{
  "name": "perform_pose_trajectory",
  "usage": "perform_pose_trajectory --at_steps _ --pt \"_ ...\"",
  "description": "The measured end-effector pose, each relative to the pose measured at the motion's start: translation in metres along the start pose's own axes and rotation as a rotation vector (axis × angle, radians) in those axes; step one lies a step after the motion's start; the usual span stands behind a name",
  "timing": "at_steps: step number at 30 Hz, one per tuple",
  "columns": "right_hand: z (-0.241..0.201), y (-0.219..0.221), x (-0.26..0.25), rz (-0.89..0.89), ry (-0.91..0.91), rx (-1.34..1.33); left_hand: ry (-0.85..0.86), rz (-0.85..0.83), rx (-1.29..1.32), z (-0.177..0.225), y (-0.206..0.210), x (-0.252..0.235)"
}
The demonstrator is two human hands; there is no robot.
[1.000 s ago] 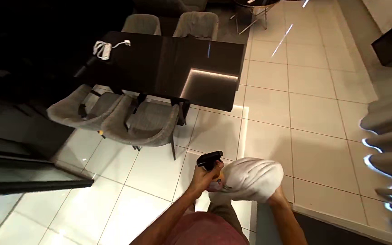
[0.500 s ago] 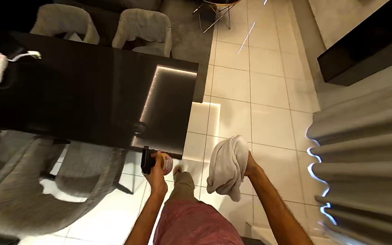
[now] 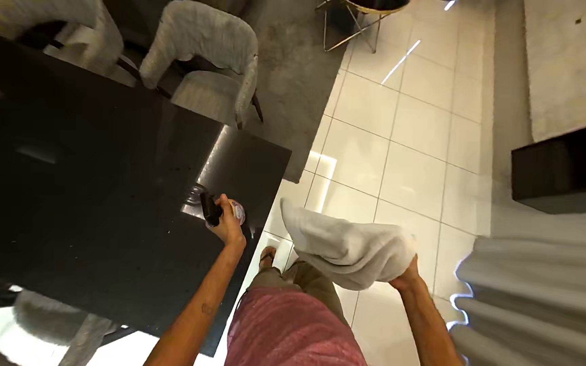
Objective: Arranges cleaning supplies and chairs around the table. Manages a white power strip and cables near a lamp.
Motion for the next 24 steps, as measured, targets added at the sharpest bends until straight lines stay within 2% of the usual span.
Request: perform_pose_trajectory --at_steps 4,7,10,14,18,24 --pt "-0.071 -0.012 -0.117 -0.079 -0.055 -0.032 0.092 0.157 -0.003 0.004 0.061 -0.07" --pt "-0.11 -0.025 -0.216 -0.149 -0.003 -0.04 0.08 0.356 0.002 0.003 0.083 -0.112" --pt "-0.17 -0.017 -0.294 -0.251 0.066 0.002 0.059 0.531 -0.01 0.001 0.097 -0.138" --pt "-0.25 0.011 -0.389 -0.325 0.212 0.009 0.039 0.662 -0.049 0.001 0.113 -0.151" --pt "-0.31 0.065 -0.497 -0.445 0.266 0.08 -0.013 0.766 -0.025 0.009 0.14 -0.165" --pt "-0.322 0.159 -0.649 -0.607 0.413 0.27 -0.258 1.009 -0.267 0.004 0.145 -0.205"
Point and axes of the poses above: each hand's wrist, its own x-axis away from the middle knuckle, its own y-axis out of the palm, z = x × y, the point moved 3 cm from there along -x, towards the middle knuckle, and after that the axes turned 11 degrees about -z, right-handed, at the moved point
